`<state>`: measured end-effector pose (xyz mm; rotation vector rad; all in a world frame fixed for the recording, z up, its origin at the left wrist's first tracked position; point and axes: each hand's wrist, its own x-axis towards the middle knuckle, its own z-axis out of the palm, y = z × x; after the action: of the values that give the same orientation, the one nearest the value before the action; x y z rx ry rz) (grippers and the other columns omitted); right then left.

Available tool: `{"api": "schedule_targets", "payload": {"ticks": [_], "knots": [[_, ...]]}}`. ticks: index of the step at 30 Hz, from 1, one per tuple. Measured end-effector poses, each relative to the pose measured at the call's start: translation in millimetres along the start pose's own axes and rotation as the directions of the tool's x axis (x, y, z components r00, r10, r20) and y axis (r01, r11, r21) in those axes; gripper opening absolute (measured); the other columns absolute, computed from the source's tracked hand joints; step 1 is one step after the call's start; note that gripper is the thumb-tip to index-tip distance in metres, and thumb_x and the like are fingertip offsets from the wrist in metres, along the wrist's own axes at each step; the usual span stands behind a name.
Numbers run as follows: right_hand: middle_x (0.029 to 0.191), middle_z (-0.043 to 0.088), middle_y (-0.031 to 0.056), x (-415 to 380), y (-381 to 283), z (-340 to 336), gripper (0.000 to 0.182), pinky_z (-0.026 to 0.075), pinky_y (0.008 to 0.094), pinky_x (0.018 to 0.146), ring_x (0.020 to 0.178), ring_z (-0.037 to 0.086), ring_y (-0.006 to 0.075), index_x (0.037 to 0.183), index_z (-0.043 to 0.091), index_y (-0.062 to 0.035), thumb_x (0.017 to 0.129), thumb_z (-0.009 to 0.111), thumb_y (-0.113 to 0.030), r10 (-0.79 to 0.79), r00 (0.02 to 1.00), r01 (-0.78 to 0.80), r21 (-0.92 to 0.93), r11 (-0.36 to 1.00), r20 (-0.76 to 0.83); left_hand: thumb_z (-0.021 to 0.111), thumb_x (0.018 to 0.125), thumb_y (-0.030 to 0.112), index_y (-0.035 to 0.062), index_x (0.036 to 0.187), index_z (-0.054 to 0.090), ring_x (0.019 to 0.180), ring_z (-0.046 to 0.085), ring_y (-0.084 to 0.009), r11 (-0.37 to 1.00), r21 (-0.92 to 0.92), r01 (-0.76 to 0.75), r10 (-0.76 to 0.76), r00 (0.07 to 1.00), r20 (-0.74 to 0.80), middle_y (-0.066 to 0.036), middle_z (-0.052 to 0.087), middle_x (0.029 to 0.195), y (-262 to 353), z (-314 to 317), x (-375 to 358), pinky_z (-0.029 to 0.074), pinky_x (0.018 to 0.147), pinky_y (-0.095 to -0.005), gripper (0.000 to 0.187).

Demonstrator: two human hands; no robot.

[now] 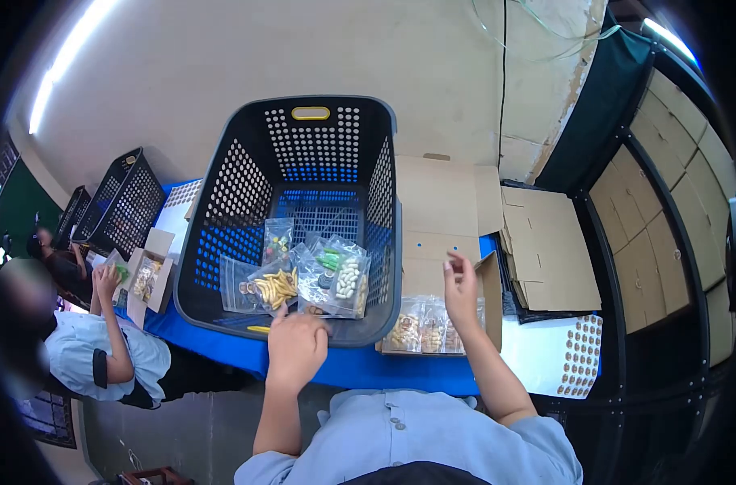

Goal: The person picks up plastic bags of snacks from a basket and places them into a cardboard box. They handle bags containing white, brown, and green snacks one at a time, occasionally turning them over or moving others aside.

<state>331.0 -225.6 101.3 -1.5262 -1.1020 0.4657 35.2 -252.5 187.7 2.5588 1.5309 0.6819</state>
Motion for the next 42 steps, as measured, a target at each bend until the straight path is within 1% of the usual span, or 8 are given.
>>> {"api": "schedule_targets", "payload": {"ticks": [2,11,18,21,25,30,36,42], "knots": [[0.089,0.059,0.0114,6,-53,0,0.02,0.045,0.0303,0.071,0.081,0.055,0.0187,0.109,0.057,-0.0029,0.09,0.057,-0.01,-0.128,0.991,0.132,0.11,0.985,-0.044,0.048,0.079,0.011,0.0076,0.077,0.071,0.082,0.064,-0.0273,0.985,-0.029,0.171,-0.157,0.949,0.273,-0.01,0.068,0.082,-1,1,-16,0.046,0.085,-0.043,0.023],[0.099,0.056,0.0165,50,-181,117,0.016,0.047,0.04,0.078,0.089,0.054,0.0333,0.093,0.06,0.0001,0.077,0.06,-0.003,-0.809,0.499,0.847,0.021,0.531,0.311,0.049,0.077,0.012,0.0059,0.07,0.069,0.071,0.063,-0.0283,0.99,-0.08,0.114,-0.105,0.989,0.109,-0.01,0.067,0.073,6,12,-50,0.048,0.073,-0.0408,0.022],[0.118,0.057,0.0206,47,-109,303,0.034,0.05,0.0446,0.088,0.11,0.055,0.0372,0.108,0.063,-0.0024,0.076,0.063,-0.012,-0.041,0.372,0.777,-0.287,0.56,0.927,0.05,0.076,0.014,0.007,0.071,0.067,0.072,0.063,-0.0273,0.991,-0.045,0.122,-0.119,0.991,0.066,-0.009,0.065,0.073,2,15,-66,0.047,0.074,-0.0406,0.019],[0.113,0.066,0.012,53,-42,334,0.031,0.052,0.0405,0.084,0.103,0.064,0.0277,0.101,0.071,-0.0078,0.071,0.07,-0.014,0.457,0.276,0.807,-0.462,0.367,0.846,0.052,0.076,0.016,0.0071,0.075,0.067,0.073,0.063,-0.0266,0.991,-0.1,0.088,-0.08,0.993,0.089,-0.008,0.064,0.073,-4,17,-75,0.047,0.075,-0.0395,0.018],[0.135,0.053,0.0045,17,23,298,0.058,0.026,0.0699,0.097,0.126,0.045,0.0333,0.127,0.059,-0.0217,0.071,0.076,-0.023,0.414,0.737,0.42,-0.842,0.34,0.535,0.053,0.076,0.016,0.0074,0.074,0.067,0.071,0.062,-0.0256,0.988,-0.137,0.07,-0.063,0.997,0.05,-0.008,0.062,0.071,-8,18,-77,0.047,0.074,-0.0384,0.017],[0.124,0.061,0.0096,35,21,316,0.056,0.039,0.0565,0.097,0.116,0.055,0.0292,0.125,0.06,-0.0182,0.071,0.075,-0.021,0.699,0.447,0.687,-0.715,0.132,0.558,0.053,0.077,0.015,0.0063,0.07,0.063,0.068,0.06,-0.0256,0.992,-0.126,0.023,-0.023,1.0,0.004,-0.008,0.06,0.068,-7,15,-65,0.046,0.071,-0.0387,0.015],[0.115,0.065,0.0153,96,-54,268,0.056,0.049,0.0424,0.09,0.106,0.062,0.0263,0.123,0.061,-0.0145,0.069,0.073,-0.016,0.616,0.363,0.707,-0.638,0.306,0.699,0.051,0.077,0.014,0.0075,0.075,0.066,0.071,0.062,-0.0257,0.996,-0.085,0.025,-0.024,1.0,0.011,-0.008,0.064,0.073,-6,14,-51,0.045,0.075,-0.0398,0.017],[0.098,0.061,0.0178,72,-156,140,0.04,0.051,0.0394,0.08,0.092,0.061,0.0363,0.101,0.059,-0.0009,0.066,0.074,-0.012,-0.37,0.532,0.736,-0.199,0.647,0.762,0.051,0.077,0.011,0.0088,0.079,0.067,0.074,0.062,-0.0273,0.988,-0.152,-0.039,0.012,0.984,-0.178,-0.008,0.065,0.074,-10,12,-26,0.045,0.078,-0.0395,0.016]]}}
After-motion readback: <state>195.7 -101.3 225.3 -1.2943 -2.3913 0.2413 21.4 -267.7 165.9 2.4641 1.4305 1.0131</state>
